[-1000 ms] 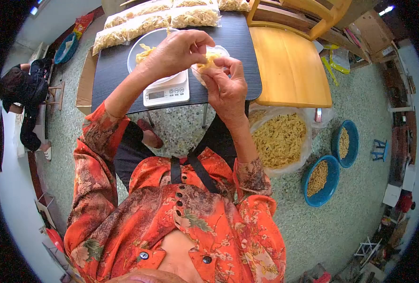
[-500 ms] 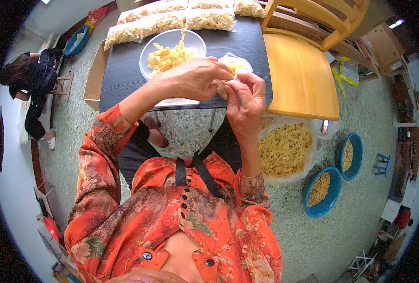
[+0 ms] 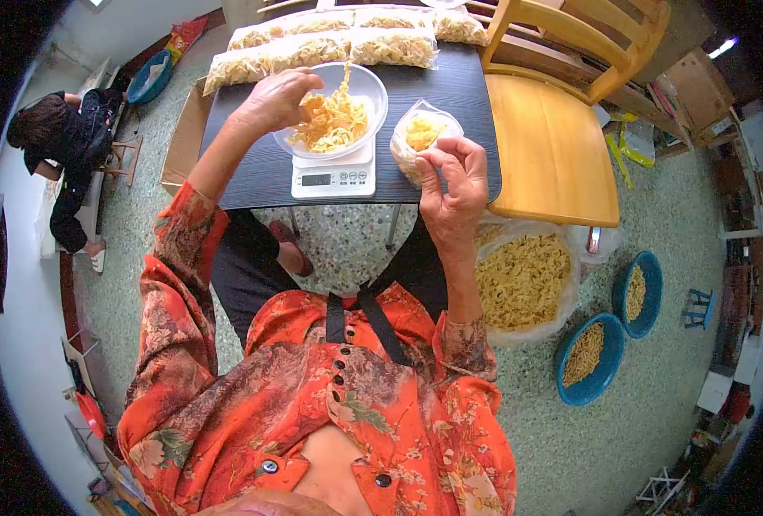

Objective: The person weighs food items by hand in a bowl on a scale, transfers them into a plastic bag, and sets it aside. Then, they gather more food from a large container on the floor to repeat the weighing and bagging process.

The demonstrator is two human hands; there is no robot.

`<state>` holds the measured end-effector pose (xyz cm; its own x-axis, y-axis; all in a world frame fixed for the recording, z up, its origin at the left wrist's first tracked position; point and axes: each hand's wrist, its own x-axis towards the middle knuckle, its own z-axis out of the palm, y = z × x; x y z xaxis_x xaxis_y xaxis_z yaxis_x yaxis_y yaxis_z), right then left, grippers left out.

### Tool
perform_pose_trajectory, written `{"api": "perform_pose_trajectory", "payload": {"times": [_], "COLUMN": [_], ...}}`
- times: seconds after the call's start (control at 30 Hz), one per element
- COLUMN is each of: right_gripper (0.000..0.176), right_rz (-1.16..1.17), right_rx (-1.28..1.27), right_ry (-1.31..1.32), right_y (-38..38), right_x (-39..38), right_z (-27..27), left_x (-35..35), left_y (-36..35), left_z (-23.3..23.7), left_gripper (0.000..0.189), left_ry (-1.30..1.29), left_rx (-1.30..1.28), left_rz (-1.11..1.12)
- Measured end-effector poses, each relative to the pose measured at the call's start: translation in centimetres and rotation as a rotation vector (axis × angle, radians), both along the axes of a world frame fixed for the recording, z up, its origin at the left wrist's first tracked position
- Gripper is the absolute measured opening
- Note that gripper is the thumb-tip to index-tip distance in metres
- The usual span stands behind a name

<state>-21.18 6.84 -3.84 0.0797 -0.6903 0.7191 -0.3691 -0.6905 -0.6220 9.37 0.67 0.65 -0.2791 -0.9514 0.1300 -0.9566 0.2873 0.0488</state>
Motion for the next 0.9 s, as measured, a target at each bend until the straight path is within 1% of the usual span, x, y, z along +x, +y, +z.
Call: {"api": "perform_pose_trajectory", "payload": {"times": [0.03, 0.1, 0.13, 0.17, 0.23, 0.33, 0.47, 0.53, 0.57, 0.63, 0.67, 0.7, 0.77, 0.8, 0.83, 0.9], "right_gripper": [0.011, 0.011, 0.010, 0.010, 0.011, 0.011, 0.012, 0.012, 0.012, 0.011, 0.011, 0.011, 0.011, 0.011, 0.011, 0.011], "right_rz": [0.004, 0.011, 0.012, 0.013, 0.018, 0.012, 0.007, 0.006, 0.006, 0.003, 0.002, 0.002, 0.017, 0.016, 0.020, 0.020], "right_rx": [0.009, 0.019, 0.032, 0.044, 0.039, 0.019, 0.014, 0.007, -0.001, -0.006, -0.012, -0.012, -0.006, -0.008, -0.011, -0.015], "right_ry": [0.003, 0.012, 0.012, 0.011, 0.003, 0.003, 0.016, 0.025, 0.035, 0.033, 0.033, 0.031, 0.013, 0.011, 0.017, 0.021], "right_y": [0.1, 0.1, 0.1, 0.1, 0.0, -0.2, -0.2, -0.4, -0.4, -0.5, -0.5, -0.5, -0.5, -0.6, -0.6, -0.6], "right_x": [0.0, 0.0, -0.1, -0.1, -0.1, -0.1, 0.0, 0.0, 0.0, 0.0, 0.0, 0.1, 0.2, 0.3, 0.3, 0.4], "right_z": [0.0, 0.1, 0.0, 0.0, -0.1, -0.2, -0.1, -0.2, -0.3, -0.3, -0.2, -0.2, -0.1, -0.1, -0.1, 0.0], "left_x": [-0.2, -0.7, -0.6, -0.5, -0.4, -0.2, -0.4, -0.2, 0.1, 1.0, 1.4, 1.7, 2.0, 2.1, 2.4, 3.0], "left_y": [-0.2, -0.8, -0.8, -1.0, -1.4, -1.4, -1.1, -1.1, -1.1, -0.8, -0.8, -0.7, -0.4, -0.2, -0.2, -0.2], "left_z": [-0.2, -0.7, -1.1, -1.4, -1.7, -1.5, -1.1, -1.3, -1.3, -0.9, -0.5, -0.3, 0.0, 0.4, 0.2, 0.0], "left_gripper": [0.044, 0.050, 0.041, 0.041, 0.020, 0.015, 0.009, 0.009, 0.009, 0.012, 0.012, 0.012, 0.017, 0.021, 0.021, 0.022], "left_ry": [0.005, -0.105, -0.075, -0.072, -0.061, -0.022, -0.009, 0.067, 0.066, 0.362, 0.505, 0.503, 0.876, 0.972, 0.969, 1.373], "left_rx": [-0.001, 0.135, 0.096, 0.097, 0.079, 0.045, 0.077, -0.020, -0.018, -0.122, -0.084, -0.085, 0.015, 0.052, 0.049, 0.129], "left_rz": [0.001, 0.076, 0.058, 0.060, 0.066, 0.045, 0.075, 0.066, 0.064, -0.015, -0.019, -0.020, 0.146, 0.164, 0.162, 0.157]}}
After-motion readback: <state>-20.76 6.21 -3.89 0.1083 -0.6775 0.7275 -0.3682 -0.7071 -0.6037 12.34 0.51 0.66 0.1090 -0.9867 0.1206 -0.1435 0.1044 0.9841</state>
